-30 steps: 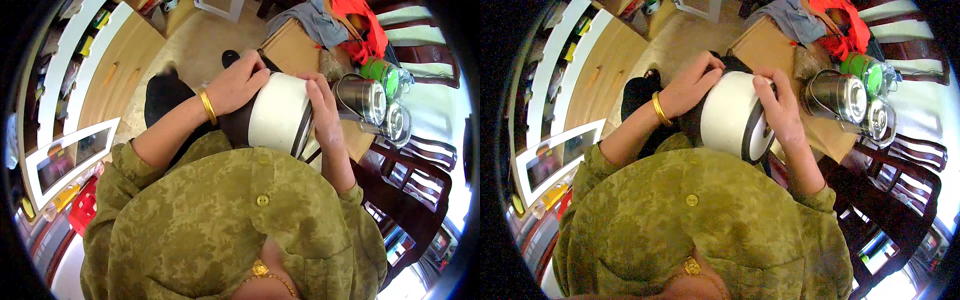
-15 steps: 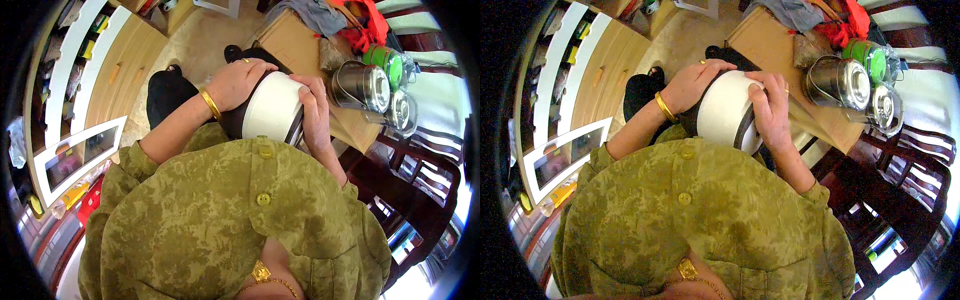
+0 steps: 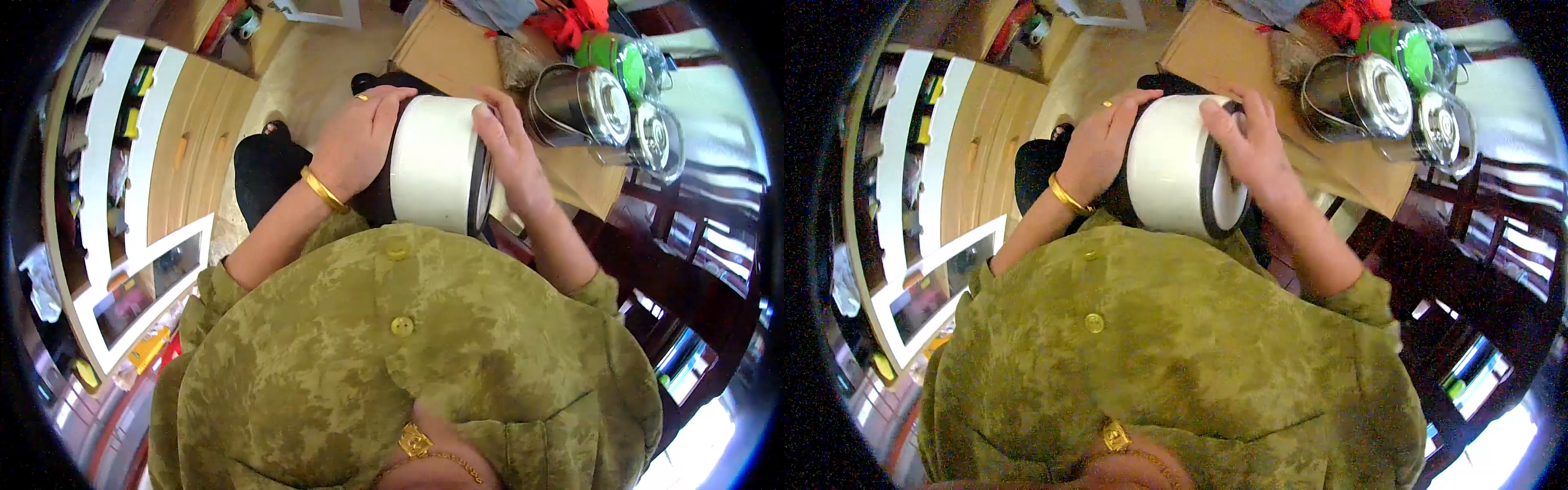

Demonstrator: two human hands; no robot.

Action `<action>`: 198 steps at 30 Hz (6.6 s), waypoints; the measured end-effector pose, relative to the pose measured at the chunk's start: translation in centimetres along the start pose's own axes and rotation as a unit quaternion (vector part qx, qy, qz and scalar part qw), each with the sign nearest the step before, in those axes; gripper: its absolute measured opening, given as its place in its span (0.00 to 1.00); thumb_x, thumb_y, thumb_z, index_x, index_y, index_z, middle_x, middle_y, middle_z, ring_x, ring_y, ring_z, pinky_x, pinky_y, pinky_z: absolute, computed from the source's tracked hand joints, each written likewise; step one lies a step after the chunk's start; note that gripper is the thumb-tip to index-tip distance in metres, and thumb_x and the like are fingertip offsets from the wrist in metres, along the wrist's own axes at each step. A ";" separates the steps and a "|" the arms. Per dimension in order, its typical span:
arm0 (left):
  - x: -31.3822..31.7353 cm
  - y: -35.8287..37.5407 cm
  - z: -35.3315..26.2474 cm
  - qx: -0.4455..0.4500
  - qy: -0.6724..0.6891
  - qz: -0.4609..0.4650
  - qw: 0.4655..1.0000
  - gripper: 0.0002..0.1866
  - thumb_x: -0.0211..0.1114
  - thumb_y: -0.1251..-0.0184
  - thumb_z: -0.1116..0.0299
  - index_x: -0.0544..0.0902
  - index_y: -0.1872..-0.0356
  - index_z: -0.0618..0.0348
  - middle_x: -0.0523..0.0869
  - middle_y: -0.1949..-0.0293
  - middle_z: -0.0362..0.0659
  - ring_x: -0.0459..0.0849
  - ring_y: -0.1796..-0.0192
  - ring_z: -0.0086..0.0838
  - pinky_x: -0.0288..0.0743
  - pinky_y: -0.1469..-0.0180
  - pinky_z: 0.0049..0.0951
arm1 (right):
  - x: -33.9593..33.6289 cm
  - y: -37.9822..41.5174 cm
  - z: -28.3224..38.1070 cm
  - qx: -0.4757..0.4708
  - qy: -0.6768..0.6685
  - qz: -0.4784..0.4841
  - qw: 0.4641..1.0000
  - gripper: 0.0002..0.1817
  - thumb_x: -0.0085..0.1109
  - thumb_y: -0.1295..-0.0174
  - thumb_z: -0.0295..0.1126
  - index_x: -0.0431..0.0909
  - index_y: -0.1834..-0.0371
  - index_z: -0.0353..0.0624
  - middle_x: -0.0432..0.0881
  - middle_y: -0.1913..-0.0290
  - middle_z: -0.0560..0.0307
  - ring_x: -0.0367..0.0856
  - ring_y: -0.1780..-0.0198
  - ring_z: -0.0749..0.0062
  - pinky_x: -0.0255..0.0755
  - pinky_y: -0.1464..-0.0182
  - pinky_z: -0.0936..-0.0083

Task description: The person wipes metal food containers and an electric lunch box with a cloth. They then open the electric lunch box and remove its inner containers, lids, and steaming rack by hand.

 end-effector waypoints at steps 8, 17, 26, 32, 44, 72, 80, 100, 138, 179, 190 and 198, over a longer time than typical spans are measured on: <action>0.9 -0.3 -1.3 0.005 -0.106 -0.035 0.994 0.18 0.39 0.32 0.66 0.76 0.53 0.62 0.78 0.52 0.51 0.75 0.50 0.45 0.67 0.46 0.34 | -1.7 0.0 0.8 0.255 -0.191 0.133 0.939 0.29 0.51 0.44 0.54 0.65 0.45 0.45 0.69 0.54 0.57 0.64 0.53 0.70 0.58 0.49 0.72; 1.0 -0.4 -1.1 0.010 -0.100 -0.005 0.995 0.19 0.37 0.30 0.65 0.77 0.52 0.59 0.78 0.51 0.49 0.75 0.49 0.43 0.66 0.45 0.34 | -1.2 0.9 -0.5 0.210 -0.157 0.098 0.960 0.25 0.46 0.41 0.51 0.65 0.48 0.44 0.68 0.57 0.54 0.64 0.53 0.69 0.56 0.47 0.75; 0.4 -1.0 0.8 0.029 -0.075 0.021 0.997 0.19 0.36 0.30 0.65 0.77 0.53 0.59 0.78 0.50 0.49 0.75 0.48 0.42 0.67 0.45 0.33 | -1.3 -0.1 0.3 0.166 -0.065 0.131 0.975 0.29 0.35 0.36 0.56 0.65 0.44 0.44 0.70 0.52 0.58 0.66 0.49 0.72 0.59 0.46 0.70; -2.0 1.0 5.5 -0.089 0.071 -0.028 0.993 0.20 0.41 0.34 0.67 0.74 0.47 0.63 0.79 0.51 0.49 0.77 0.49 0.34 0.65 0.44 0.28 | -0.9 -0.7 -0.7 0.130 -0.246 0.163 0.946 0.32 0.28 0.32 0.55 0.60 0.35 0.43 0.65 0.37 0.54 0.60 0.36 0.69 0.55 0.38 0.71; -1.4 2.6 6.6 -0.241 0.221 -0.104 0.939 0.21 0.43 0.29 0.58 0.75 0.50 0.63 0.80 0.55 0.42 0.76 0.54 0.26 0.66 0.47 0.24 | 1.3 1.5 0.8 0.056 -0.244 0.065 0.966 0.36 0.57 0.40 0.38 0.51 0.33 0.37 0.65 0.39 0.46 0.64 0.40 0.65 0.57 0.38 0.74; 4.0 -3.8 7.0 -0.195 0.387 -0.097 0.896 0.25 0.38 0.28 0.53 0.73 0.45 0.61 0.78 0.50 0.44 0.73 0.49 0.28 0.62 0.43 0.26 | -3.5 -5.3 -1.0 0.109 -0.163 0.075 0.978 0.38 0.68 0.52 0.34 0.60 0.38 0.37 0.72 0.46 0.48 0.74 0.49 0.67 0.68 0.46 0.75; 4.8 -13.1 6.4 -0.285 0.388 -0.112 0.869 0.32 0.39 0.32 0.44 0.74 0.46 0.62 0.77 0.47 0.46 0.73 0.46 0.31 0.63 0.44 0.27 | -4.9 -9.6 -2.2 0.066 -0.153 -0.048 0.985 0.42 0.72 0.57 0.33 0.59 0.37 0.38 0.72 0.47 0.47 0.73 0.48 0.66 0.68 0.47 0.73; 3.5 -14.3 4.1 -0.007 0.335 -0.049 0.941 0.25 0.40 0.27 0.55 0.64 0.36 0.58 0.74 0.45 0.45 0.72 0.44 0.33 0.66 0.42 0.30 | -5.8 -13.1 -3.5 0.165 -0.058 0.011 0.984 0.48 0.73 0.59 0.46 0.56 0.35 0.45 0.71 0.45 0.50 0.72 0.47 0.64 0.70 0.51 0.63; 5.6 -17.5 6.3 -0.076 0.129 -0.056 0.987 0.44 0.74 0.61 0.50 0.66 0.40 0.57 0.74 0.47 0.55 0.75 0.45 0.43 0.68 0.43 0.35 | -5.2 -11.0 -4.9 0.119 -0.194 -0.009 0.974 0.34 0.50 0.38 0.37 0.50 0.30 0.51 0.63 0.36 0.55 0.62 0.39 0.68 0.54 0.38 0.70; -3.5 -12.9 8.9 -0.065 0.377 0.108 0.918 0.36 0.64 0.42 0.68 0.57 0.34 0.57 0.65 0.37 0.41 0.66 0.37 0.28 0.59 0.35 0.29 | -0.7 -7.5 -8.2 0.101 -0.474 0.012 0.875 0.39 0.49 0.40 0.57 0.49 0.30 0.55 0.54 0.32 0.54 0.55 0.34 0.63 0.55 0.38 0.54; -4.9 -8.9 9.1 -0.118 0.410 0.092 0.900 0.48 0.70 0.49 0.59 0.48 0.31 0.50 0.60 0.34 0.39 0.60 0.33 0.34 0.56 0.33 0.39 | 2.2 -9.1 -6.3 0.179 -0.589 0.114 0.780 0.33 0.39 0.36 0.59 0.64 0.39 0.45 0.71 0.42 0.57 0.69 0.42 0.69 0.59 0.38 0.62; -4.8 -8.3 10.2 -0.115 0.425 0.087 0.894 0.44 0.67 0.46 0.58 0.51 0.31 0.45 0.61 0.35 0.39 0.61 0.34 0.35 0.59 0.35 0.41 | 2.6 -9.1 -6.0 0.167 -0.571 0.127 0.793 0.30 0.39 0.34 0.55 0.64 0.39 0.45 0.71 0.42 0.56 0.69 0.42 0.70 0.59 0.38 0.63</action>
Point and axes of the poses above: each hand's wrist, its own y-axis away from the middle knuckle, its own x-axis out of the palm, z = x × y, the point moved 1 cm from there along -y, towards the middle knuckle
